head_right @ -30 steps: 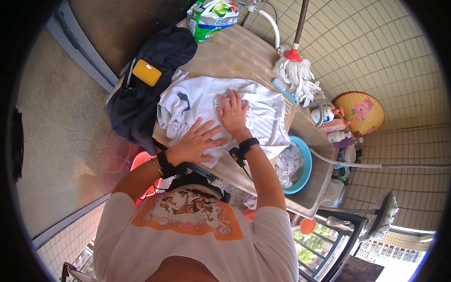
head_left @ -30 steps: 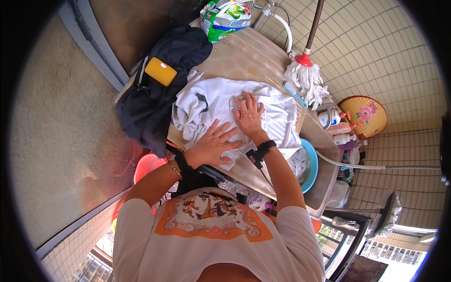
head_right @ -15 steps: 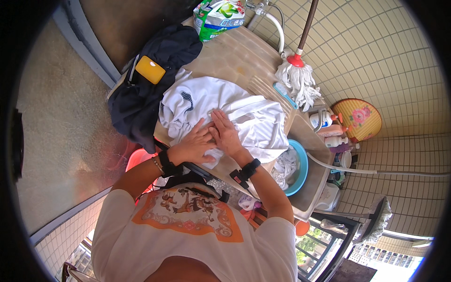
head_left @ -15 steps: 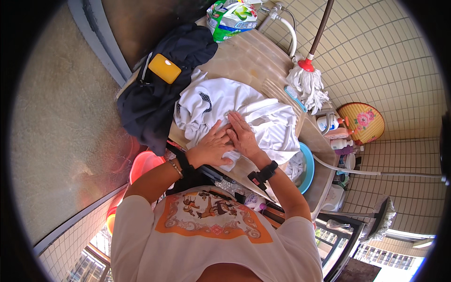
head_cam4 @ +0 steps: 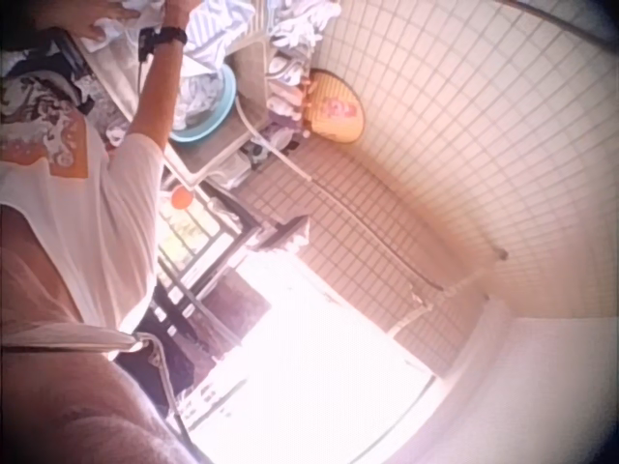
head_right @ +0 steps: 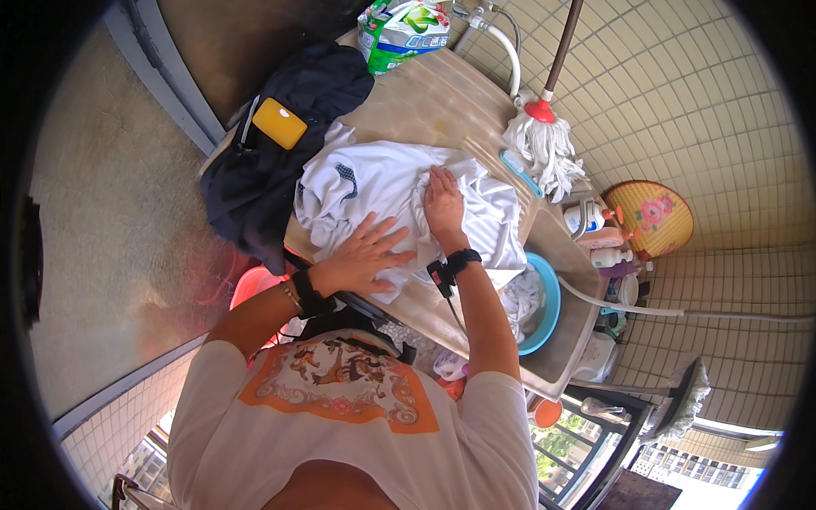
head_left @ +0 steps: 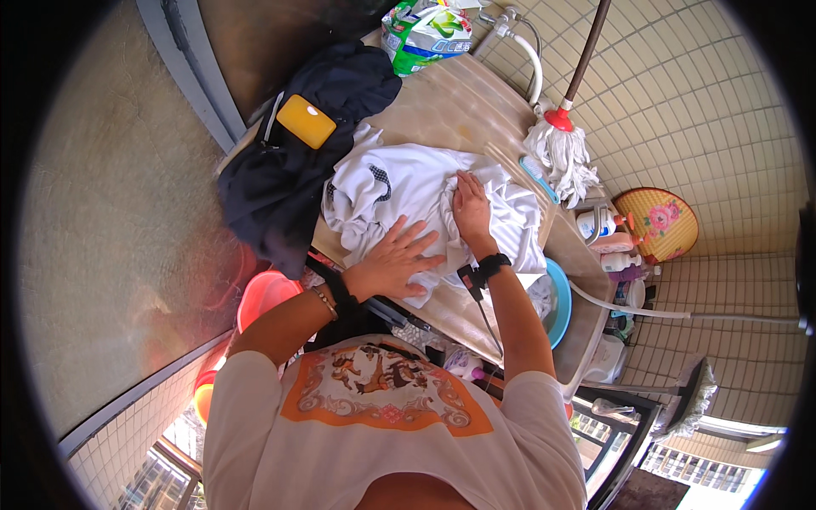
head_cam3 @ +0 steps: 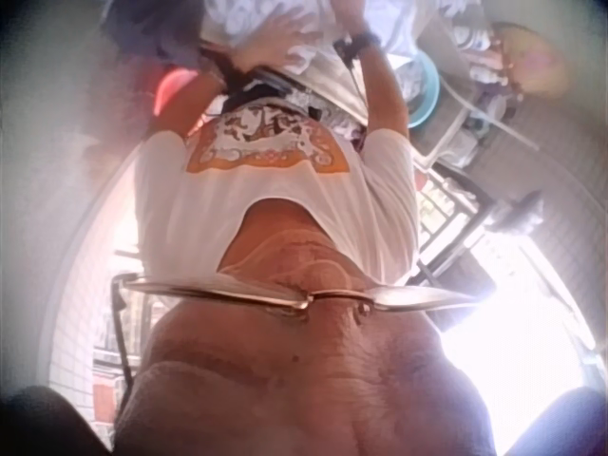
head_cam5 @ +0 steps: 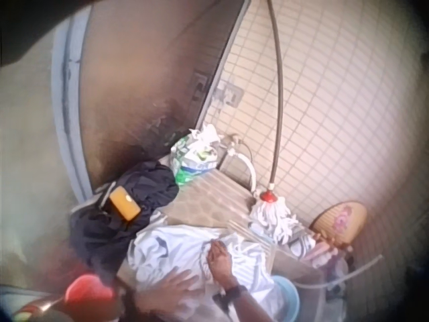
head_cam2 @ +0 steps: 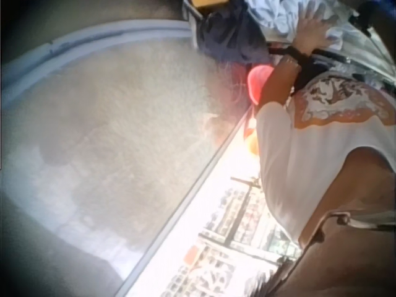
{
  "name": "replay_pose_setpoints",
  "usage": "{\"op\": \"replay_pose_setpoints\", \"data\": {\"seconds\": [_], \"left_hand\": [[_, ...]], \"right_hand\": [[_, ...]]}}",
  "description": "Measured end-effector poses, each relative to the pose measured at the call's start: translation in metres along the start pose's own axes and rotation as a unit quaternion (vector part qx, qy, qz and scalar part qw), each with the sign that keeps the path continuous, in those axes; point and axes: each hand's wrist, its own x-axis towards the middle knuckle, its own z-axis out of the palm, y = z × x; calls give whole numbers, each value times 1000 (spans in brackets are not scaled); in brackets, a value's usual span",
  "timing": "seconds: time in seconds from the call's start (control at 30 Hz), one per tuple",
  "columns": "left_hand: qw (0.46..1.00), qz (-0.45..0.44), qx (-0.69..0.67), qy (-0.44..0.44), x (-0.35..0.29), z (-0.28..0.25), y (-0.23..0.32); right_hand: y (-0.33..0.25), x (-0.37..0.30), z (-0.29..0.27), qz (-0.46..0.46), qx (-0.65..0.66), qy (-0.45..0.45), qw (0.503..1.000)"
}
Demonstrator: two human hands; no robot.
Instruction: The person washes a white shirt by hand at a sink, using a bar of soap to rub and scrub various sections of the fabric before spreading it out on the counter to check it.
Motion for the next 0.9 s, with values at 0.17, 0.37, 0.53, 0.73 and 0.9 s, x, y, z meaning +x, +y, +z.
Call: {"op": "replay_pose_setpoints", "data": {"seconds": [0.17, 0.37, 0.53, 0.73, 0.9], "left_hand": [[1000, 2, 2, 12, -4, 3, -3], [985, -39, 24, -166, 10, -1, -7], [1000, -2, 1, -23, -13, 25, -21], [996, -36, -36, -67, -16, 37, -39], [989, -4, 139, 40, -24, 16, -42]], "right_hand": [[-58, -12, -37, -38, 137, 10, 990], [-59, -58, -21, -32, 239, -66, 968], [-28, -15, 22, -12, 213, -56, 975], [3, 2, 54, -39, 53, 26, 997], [-13, -15, 43, 37, 0, 3, 999]]}}
